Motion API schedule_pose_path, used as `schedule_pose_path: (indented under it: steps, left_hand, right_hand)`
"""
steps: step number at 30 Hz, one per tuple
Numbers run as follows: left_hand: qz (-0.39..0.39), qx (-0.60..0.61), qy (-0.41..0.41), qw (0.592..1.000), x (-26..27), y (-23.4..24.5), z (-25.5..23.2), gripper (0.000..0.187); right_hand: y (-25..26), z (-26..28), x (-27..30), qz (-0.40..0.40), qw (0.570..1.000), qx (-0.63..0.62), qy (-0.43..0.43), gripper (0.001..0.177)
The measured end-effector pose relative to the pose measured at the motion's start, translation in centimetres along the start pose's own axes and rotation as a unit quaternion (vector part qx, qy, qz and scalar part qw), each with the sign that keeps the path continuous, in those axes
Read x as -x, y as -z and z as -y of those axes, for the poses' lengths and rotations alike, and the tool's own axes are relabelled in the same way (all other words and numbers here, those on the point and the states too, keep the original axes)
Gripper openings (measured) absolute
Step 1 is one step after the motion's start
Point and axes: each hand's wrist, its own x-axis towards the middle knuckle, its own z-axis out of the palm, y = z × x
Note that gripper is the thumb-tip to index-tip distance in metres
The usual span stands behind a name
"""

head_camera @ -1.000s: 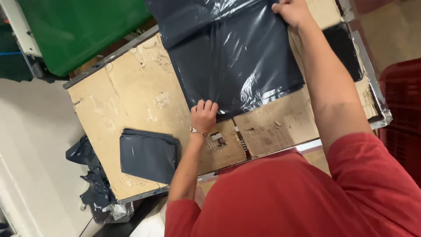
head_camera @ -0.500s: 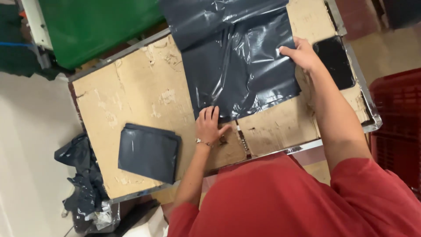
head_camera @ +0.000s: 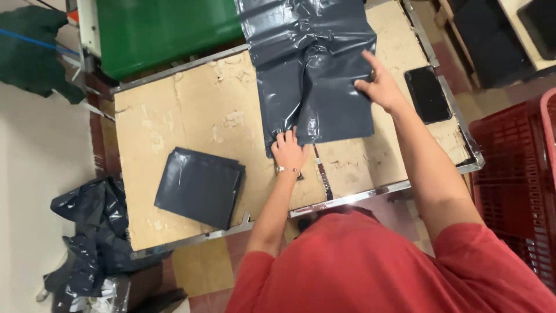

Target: Folding large plastic bags into smaller rectangles and stacking them in a basket

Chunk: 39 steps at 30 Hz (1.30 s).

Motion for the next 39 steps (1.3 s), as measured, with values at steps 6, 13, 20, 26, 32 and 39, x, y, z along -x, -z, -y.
schedule_pose_path:
  steps: [6, 13, 20, 26, 32, 39]
  left_hand:
    - [-0.184, 0.12, -0.108, 0.97, 2.0, 1.5, 4.1, 0.039]
    - [-0.219, 0.115, -0.303, 0.92, 11.6, 21.6, 7.0, 0.022]
    - [-0.192, 0.298, -0.443, 0.824, 16.4, 39.1, 5.7, 0.024]
    - [-0.12, 0.385, -0.492, 0.772, 8.8, 41.3, 6.3, 0.036]
    - [0.082, 0.767, -0.135, 0.622, -10.1, 30.6, 14.3, 0.09]
    - [0.203, 0.874, 0.349, 0.272, -6.3, 3.5, 12.5, 0.119]
  right_hand:
    - [1.5, -3.6, 2.3, -0.048, 0.986, -0.161, -0.02, 0.033]
    - [6.0, 3.2, 17.1, -0.006, 0.998, 0.004, 0.059, 0.048]
    - [8.4, 5.9, 32.9, -0.121, 0.972, 0.132, 0.149, 0.022]
    - [10.6, 7.2, 26.3, -0.013, 0.927, 0.06, 0.37, 0.038]
    - [6.7, 10.4, 8.6, -0.19, 0.981, -0.041, -0.025, 0.009]
    - [1.6, -6.8, -19.8, -0.131, 0.99, -0.051, -0.002, 0.02]
